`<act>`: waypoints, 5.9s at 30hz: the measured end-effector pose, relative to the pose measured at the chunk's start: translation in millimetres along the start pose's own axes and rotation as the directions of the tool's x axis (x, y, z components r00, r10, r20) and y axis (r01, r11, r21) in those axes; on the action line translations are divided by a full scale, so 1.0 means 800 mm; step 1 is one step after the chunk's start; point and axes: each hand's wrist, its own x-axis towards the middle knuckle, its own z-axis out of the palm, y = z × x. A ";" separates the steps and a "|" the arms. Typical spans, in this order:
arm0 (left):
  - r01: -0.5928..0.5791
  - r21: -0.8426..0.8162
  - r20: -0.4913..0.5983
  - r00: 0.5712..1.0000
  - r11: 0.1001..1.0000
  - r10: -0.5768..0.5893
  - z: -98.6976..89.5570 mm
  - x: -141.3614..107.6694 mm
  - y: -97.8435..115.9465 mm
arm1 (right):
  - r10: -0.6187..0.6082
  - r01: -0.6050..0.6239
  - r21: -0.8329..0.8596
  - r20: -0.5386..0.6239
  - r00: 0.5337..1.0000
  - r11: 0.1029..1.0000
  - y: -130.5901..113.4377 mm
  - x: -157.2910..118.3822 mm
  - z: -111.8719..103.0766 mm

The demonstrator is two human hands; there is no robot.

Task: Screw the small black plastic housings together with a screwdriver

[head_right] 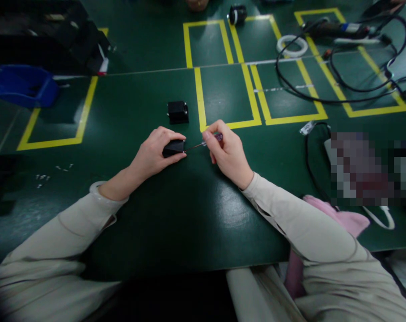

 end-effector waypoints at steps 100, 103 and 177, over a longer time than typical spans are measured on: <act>0.010 -0.021 0.014 1.000 1.000 -0.009 -0.001 0.001 0.002 | 0.018 -0.018 0.056 0.006 1.000 0.998 0.001 -0.001 -0.001; 0.007 -0.021 0.012 1.000 1.000 -0.007 -0.002 0.001 0.003 | 0.015 -0.015 0.027 0.020 1.000 1.000 0.000 0.000 -0.001; 0.001 -0.020 0.007 1.000 1.000 -0.001 -0.001 0.001 0.001 | 0.004 -0.004 0.033 0.013 1.000 0.999 -0.002 0.000 0.000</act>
